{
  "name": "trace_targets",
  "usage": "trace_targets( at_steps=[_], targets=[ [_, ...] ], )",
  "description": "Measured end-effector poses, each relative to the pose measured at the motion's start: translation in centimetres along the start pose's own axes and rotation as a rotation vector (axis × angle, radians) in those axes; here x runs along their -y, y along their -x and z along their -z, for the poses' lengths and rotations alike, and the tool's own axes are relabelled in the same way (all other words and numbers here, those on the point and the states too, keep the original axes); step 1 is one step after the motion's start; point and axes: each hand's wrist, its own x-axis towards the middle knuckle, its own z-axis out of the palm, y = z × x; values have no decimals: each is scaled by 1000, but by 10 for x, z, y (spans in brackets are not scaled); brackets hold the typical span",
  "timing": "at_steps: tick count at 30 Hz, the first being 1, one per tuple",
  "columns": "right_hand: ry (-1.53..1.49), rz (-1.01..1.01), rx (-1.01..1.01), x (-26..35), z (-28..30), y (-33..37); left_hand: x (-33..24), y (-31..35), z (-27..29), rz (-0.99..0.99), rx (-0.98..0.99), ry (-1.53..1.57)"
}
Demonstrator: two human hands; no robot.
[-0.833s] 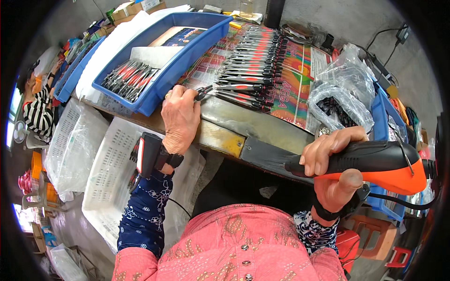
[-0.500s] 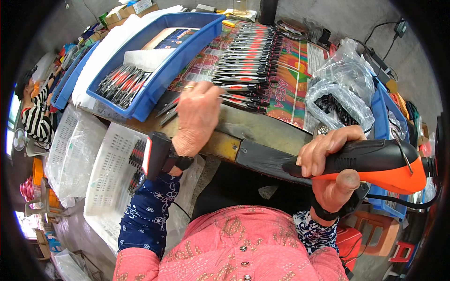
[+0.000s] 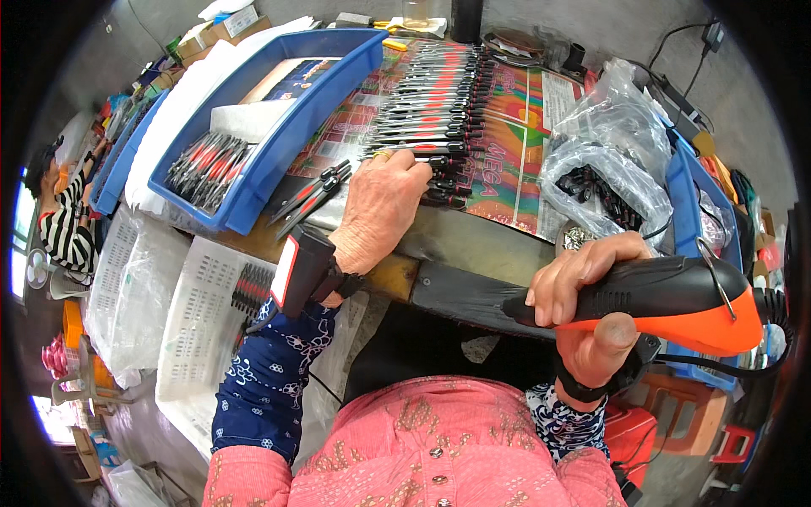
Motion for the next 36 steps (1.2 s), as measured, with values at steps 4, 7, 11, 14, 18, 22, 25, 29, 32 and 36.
trace_targets(
  at_steps=[4,7,11,14,18,22,25,29,32,36],
  targets=[
    [-2,-3,-2,0,4,-1,0,0,6,56,116,63],
    [-4,-8,-6,0,4,-1,-1,-3,10,79,188,104],
    [-10,-20,-8,-1,4,-2,0,-8,12,77,252,122],
    [0,-17,-21,-1,4,-2,5,-13,12,70,298,150],
    [4,-6,-27,-1,3,-2,8,-11,11,73,260,184],
    [16,8,-31,-1,3,-2,8,-7,13,19,110,234],
    [22,17,-18,0,3,-1,5,-5,19,67,64,283],
    [12,7,38,3,4,-1,-10,3,35,160,-22,421],
    [28,11,71,6,3,0,-30,17,47,270,-37,616],
    [53,27,73,9,0,1,-60,47,65,716,187,1239]
  ],
)
